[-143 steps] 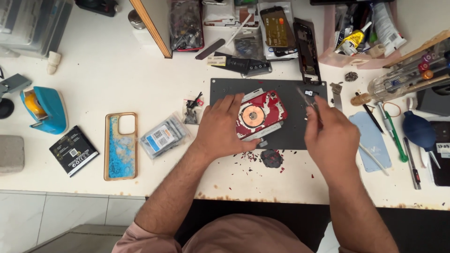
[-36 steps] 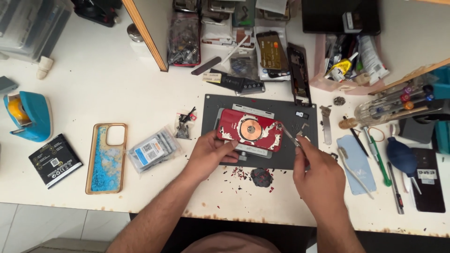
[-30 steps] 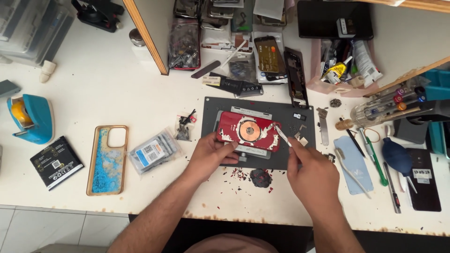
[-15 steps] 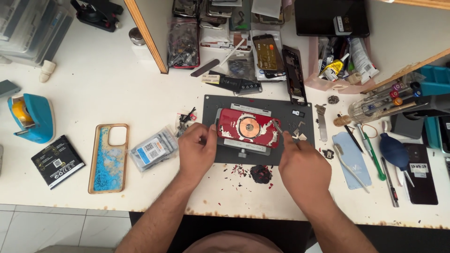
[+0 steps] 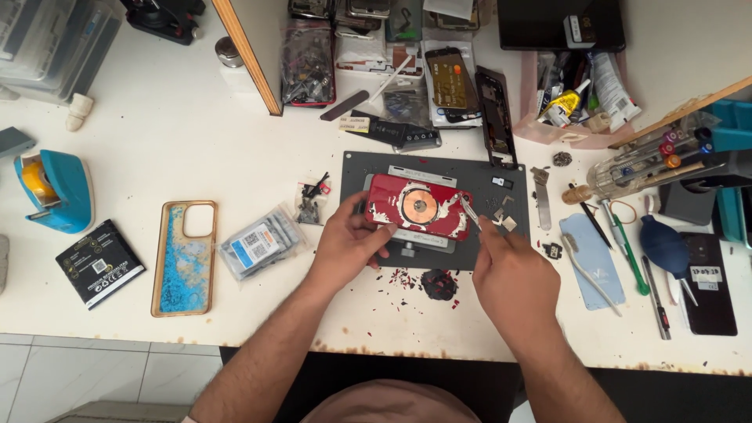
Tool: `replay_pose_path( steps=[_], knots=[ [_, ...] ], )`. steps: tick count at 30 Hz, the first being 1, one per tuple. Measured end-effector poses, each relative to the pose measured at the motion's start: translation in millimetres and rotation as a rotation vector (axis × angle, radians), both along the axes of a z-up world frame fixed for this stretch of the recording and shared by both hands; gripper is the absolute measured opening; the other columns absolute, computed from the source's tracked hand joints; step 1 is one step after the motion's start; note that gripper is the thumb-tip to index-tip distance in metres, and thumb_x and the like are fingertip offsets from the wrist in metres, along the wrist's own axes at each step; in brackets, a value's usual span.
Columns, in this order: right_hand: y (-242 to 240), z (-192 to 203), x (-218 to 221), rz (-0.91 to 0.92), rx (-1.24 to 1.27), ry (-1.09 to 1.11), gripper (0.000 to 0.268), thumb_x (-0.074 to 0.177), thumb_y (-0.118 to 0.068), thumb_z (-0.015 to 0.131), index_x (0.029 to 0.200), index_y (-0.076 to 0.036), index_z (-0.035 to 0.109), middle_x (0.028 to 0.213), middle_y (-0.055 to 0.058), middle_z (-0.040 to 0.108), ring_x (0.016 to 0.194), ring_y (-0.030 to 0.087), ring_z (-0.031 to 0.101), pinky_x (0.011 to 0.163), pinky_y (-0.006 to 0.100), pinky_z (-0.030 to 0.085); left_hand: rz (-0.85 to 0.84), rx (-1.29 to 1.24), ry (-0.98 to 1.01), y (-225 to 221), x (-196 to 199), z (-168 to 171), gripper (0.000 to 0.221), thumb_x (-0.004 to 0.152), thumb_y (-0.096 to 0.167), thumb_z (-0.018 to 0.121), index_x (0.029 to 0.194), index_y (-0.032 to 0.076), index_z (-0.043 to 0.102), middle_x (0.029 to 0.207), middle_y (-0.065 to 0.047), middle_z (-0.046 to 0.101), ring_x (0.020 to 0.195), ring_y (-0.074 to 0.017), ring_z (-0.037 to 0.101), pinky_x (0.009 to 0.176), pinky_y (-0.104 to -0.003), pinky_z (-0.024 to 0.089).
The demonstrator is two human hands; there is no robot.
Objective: Scraping and cleaning adhesive residue from the backplate of a smartphone using a metal tool and a brush.
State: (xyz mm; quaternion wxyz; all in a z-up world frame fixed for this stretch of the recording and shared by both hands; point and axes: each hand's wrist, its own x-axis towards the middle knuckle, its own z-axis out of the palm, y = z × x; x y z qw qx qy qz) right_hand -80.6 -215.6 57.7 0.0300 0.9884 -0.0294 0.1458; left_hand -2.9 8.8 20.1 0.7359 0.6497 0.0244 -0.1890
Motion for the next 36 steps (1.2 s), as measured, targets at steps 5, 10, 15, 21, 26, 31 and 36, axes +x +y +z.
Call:
replay_pose_path(
  steps=[5,10,15,21,26,31,36],
  knots=[
    [-13,-11,5,0.024,0.116,0.003,0.028,0.095,-0.015,0.067,0.12,-0.016,0.081,0.072,0.006,0.075,0.063,0.02,0.074,0.053,0.025,0.055,-0.03,-0.074,0.025,-2,2,-13,0.075,0.087,0.005,0.075,0.147,-0.015,0.034,0.093,-0.031,0.068,0.065,-0.0254,0.074,0.045,-0.029,0.062],
    [-20,-16,7,0.022,0.271,0.016,0.026,0.099,-0.014,0.067,0.121,-0.013,0.08,0.071,0.01,0.075,0.063,0.022,0.074,0.054,0.026,0.056,-0.007,-0.13,0.036,-4,2,-20,0.074,0.086,0.002,0.075,0.146,-0.015,0.036,0.092,-0.032,0.069,0.064,-0.0275,0.075,0.047,-0.031,0.065],
    [-22,-10,8,0.084,0.42,-0.063,0.023,0.097,-0.009,0.071,0.118,-0.008,0.081,0.074,0.016,0.075,0.061,0.029,0.072,0.055,0.034,0.056,-0.023,-0.184,0.054,-5,3,-29,0.071,0.087,0.004,0.073,0.146,-0.013,0.037,0.09,-0.033,0.069,0.068,-0.0342,0.076,0.052,-0.037,0.068],
    [-37,-4,15,0.137,0.278,-0.149,0.017,0.098,-0.014,0.077,0.114,-0.015,0.084,0.076,0.008,0.076,0.063,0.021,0.072,0.059,0.028,0.055,-0.069,-0.139,0.051,-4,5,-28,0.067,0.086,0.006,0.077,0.142,-0.012,0.044,0.091,-0.03,0.071,0.073,-0.0318,0.077,0.055,-0.034,0.068],
    [-51,0,22,0.181,0.089,-0.175,0.017,0.097,-0.015,0.077,0.11,-0.022,0.085,0.082,0.003,0.075,0.075,0.02,0.072,0.067,0.025,0.055,-0.072,-0.154,0.048,-4,3,-25,0.059,0.085,0.005,0.077,0.135,-0.011,0.049,0.089,-0.028,0.072,0.073,-0.0303,0.077,0.054,-0.033,0.067],
    [-55,4,26,0.187,-0.008,-0.153,0.016,0.094,-0.022,0.079,0.108,-0.028,0.084,0.083,-0.002,0.073,0.079,0.015,0.071,0.07,0.023,0.055,-0.086,-0.161,0.043,-4,5,-30,0.055,0.085,0.006,0.078,0.13,-0.01,0.051,0.09,-0.028,0.072,0.077,-0.0318,0.078,0.057,-0.035,0.068],
    [-62,0,25,0.186,0.012,-0.186,0.015,0.096,-0.023,0.079,0.11,-0.026,0.084,0.082,-0.001,0.07,0.077,0.016,0.07,0.069,0.025,0.056,-0.087,-0.175,0.064,-4,4,-32,0.049,0.085,0.005,0.078,0.126,-0.009,0.054,0.093,-0.027,0.073,0.081,-0.0314,0.078,0.065,-0.039,0.069]
  ],
)
